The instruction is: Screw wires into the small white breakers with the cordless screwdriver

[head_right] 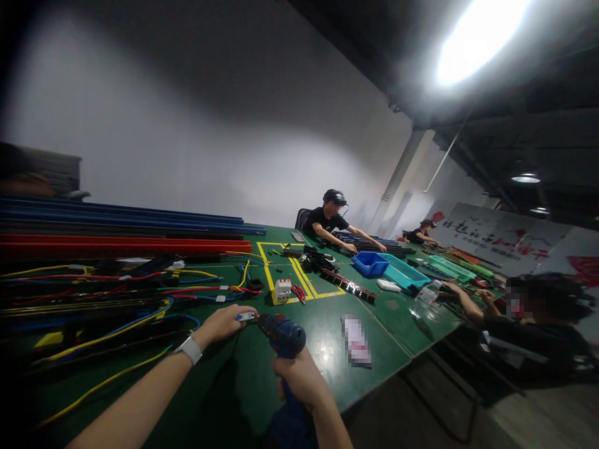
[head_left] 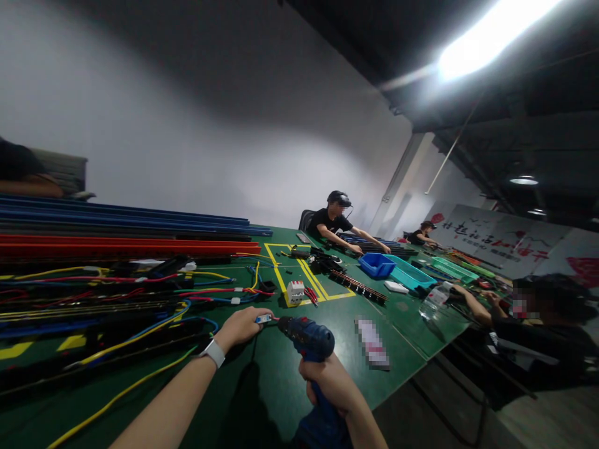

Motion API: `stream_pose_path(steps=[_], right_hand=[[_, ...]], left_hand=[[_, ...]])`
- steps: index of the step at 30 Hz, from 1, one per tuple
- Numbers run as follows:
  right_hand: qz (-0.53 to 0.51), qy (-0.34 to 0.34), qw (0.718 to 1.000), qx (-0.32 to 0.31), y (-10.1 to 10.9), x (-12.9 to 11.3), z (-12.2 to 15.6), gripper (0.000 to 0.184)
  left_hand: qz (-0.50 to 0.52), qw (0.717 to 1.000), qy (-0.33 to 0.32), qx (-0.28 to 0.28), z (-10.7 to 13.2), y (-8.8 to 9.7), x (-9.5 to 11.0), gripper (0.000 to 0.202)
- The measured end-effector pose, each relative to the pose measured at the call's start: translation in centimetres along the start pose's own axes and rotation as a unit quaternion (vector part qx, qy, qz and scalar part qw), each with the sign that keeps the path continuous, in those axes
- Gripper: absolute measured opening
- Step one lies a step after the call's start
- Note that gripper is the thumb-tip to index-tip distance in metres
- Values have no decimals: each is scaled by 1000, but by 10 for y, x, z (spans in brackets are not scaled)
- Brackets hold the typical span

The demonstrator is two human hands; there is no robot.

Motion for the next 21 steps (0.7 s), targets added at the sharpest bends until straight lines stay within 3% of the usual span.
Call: stream_pose_path(steps=[11,21], right_hand=[[-18,15,1000,5,-2,-12,7,50],[-5,10,1000,-12,-1,-2,3,18]], left_hand=[[8,1000,12,-1,-3,-2,-4,42],[3,1000,0,2,0,-1,-4,45]])
Point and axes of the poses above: each hand's wrist, its own z-axis away from the middle knuckle, its own y-axis out of the back of the hand, x = y × z, the point moved 8 cm from there along -z, towards the middle knuckle, and after that the axes turned 1 degree about -z, right-handed, at the moved point
